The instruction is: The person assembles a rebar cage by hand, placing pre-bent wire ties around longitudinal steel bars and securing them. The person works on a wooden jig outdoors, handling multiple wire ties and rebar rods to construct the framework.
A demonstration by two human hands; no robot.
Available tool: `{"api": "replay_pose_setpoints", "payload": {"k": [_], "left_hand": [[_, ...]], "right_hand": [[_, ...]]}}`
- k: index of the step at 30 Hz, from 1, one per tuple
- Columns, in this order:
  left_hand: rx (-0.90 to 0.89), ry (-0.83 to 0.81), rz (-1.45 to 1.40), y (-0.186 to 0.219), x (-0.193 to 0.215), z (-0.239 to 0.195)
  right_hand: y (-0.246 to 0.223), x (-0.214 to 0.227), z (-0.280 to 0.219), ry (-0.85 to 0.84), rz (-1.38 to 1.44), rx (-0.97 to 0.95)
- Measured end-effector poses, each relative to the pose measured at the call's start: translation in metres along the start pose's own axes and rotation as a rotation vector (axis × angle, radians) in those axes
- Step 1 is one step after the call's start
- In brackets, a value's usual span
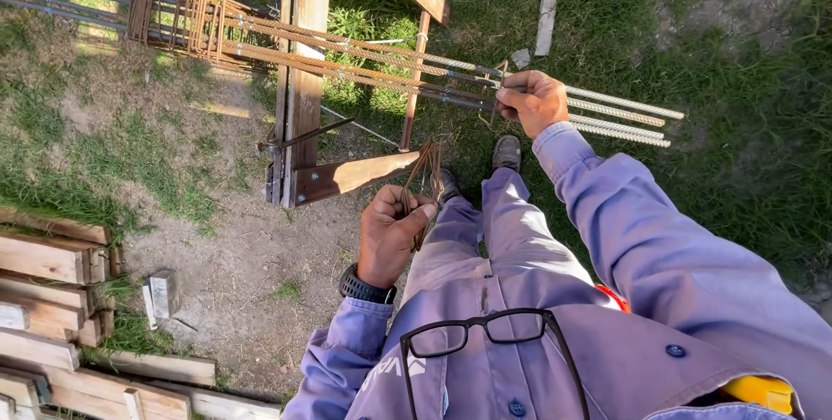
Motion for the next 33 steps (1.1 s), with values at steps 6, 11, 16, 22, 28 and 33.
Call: {"api": "replay_pose_setpoints", "payload": {"k": [6,11,16,22,28,33], "left_hand": [[0.044,-0.018,-0.084,0.006,-0.001,-0.004],[0.098,-0.053,-0.198,0.027,-0.007,-0.013],[0.192,-0.132,-0.258,0.046,-0.013,-0.022],[0.205,-0.122,-0.257,0.043,-0.011,-0.017],[0.201,-0.068,-0.182,0.055,-0.010,-0.016],[0.186,-0.055,-0.162,0.053,-0.008,-0.013]], "right_hand": [[-0.016,-0.001,-0.036,-0.093,-0.090,0.031],[0.024,0.006,-0.081,-0.259,-0.241,-0.080],[0.065,-0.016,-0.097,-0.492,-0.016,-0.353],[0.047,-0.032,-0.108,-0.462,0.015,-0.305],[0.083,-0.029,-0.089,-0.273,-0.009,-0.222],[0.062,-0.034,-0.101,-0.262,-0.014,-0.271]]}}
Point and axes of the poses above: each hand's wrist, its own z-axis towards the middle knuckle, its own x-axis out of the back of the hand, y = z × x, the point moved 1 cm from there along z, towards the middle knuckle, and after that the axes turned 6 degrees about -z, right-handed, at the moved point
